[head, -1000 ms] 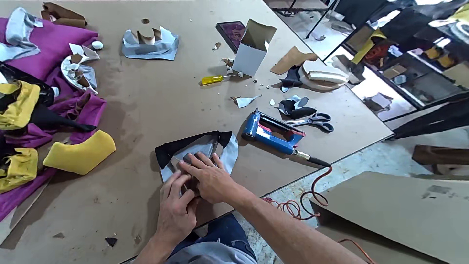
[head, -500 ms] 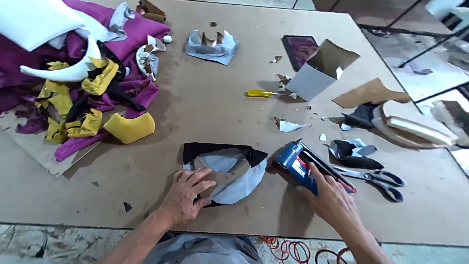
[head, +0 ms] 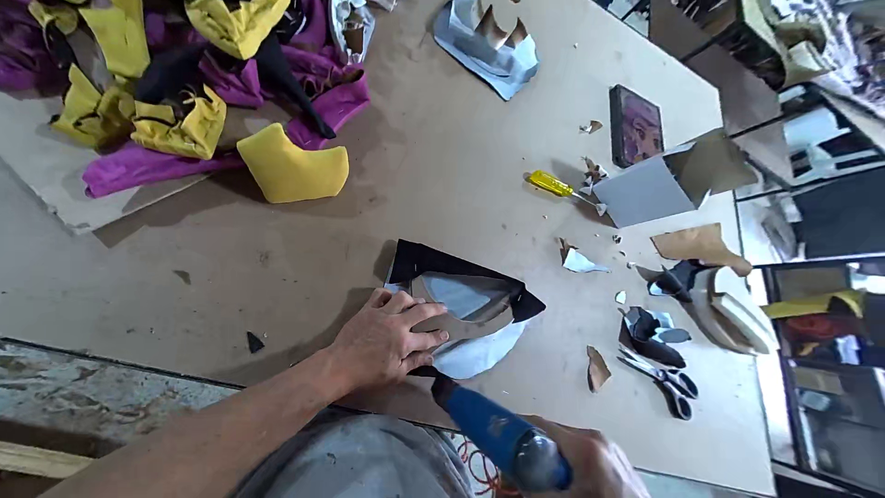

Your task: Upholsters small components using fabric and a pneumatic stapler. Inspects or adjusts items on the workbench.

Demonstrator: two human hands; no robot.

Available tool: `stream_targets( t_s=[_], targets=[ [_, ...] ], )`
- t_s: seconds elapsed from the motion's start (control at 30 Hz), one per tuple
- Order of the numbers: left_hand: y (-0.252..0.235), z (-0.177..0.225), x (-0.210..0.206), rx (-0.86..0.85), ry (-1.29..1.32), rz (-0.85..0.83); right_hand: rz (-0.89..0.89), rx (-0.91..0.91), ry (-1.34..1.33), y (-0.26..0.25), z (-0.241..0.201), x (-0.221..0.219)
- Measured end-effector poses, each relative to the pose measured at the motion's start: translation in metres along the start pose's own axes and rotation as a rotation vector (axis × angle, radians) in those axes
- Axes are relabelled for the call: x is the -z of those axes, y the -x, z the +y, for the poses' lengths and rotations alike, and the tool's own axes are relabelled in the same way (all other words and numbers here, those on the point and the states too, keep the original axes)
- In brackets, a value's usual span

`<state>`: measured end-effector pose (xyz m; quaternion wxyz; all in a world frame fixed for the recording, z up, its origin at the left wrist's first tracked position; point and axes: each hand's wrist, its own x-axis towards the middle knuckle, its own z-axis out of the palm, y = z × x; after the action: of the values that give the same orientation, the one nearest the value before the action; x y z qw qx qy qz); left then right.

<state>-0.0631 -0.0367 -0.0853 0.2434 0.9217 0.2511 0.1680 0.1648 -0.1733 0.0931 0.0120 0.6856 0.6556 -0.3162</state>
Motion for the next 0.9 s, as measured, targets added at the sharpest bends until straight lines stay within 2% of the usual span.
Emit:
stream_targets(
  t_s=[0.13,0.43,0.63,0.8,0.9],
  targets=[
    [-0.001,-0.002,-0.003,-0.027,-0.014,0.023,-0.002,0.059,0.064,-0.017,-0.005,-0.018],
    [-0.003,-0.003,0.002,-0.031,0.002,0.002,0.024,0.056,0.173,-0.024,-0.007,-0.026],
    [0.002,-0.002,0.024,-0.053,0.051,-0.266,0.04,0.055,0.174,-0.026,-0.003,-0.028],
    [0.007,0.0,0.007,-0.063,-0.014,-0.089,0.04,0.048,0.166,-0.026,-0.004,-0.028],
    [0.007,0.0,0.007,-0.066,0.002,-0.099,0.052,0.056,0.158,-0.027,-0.004,-0.027]
  ],
)
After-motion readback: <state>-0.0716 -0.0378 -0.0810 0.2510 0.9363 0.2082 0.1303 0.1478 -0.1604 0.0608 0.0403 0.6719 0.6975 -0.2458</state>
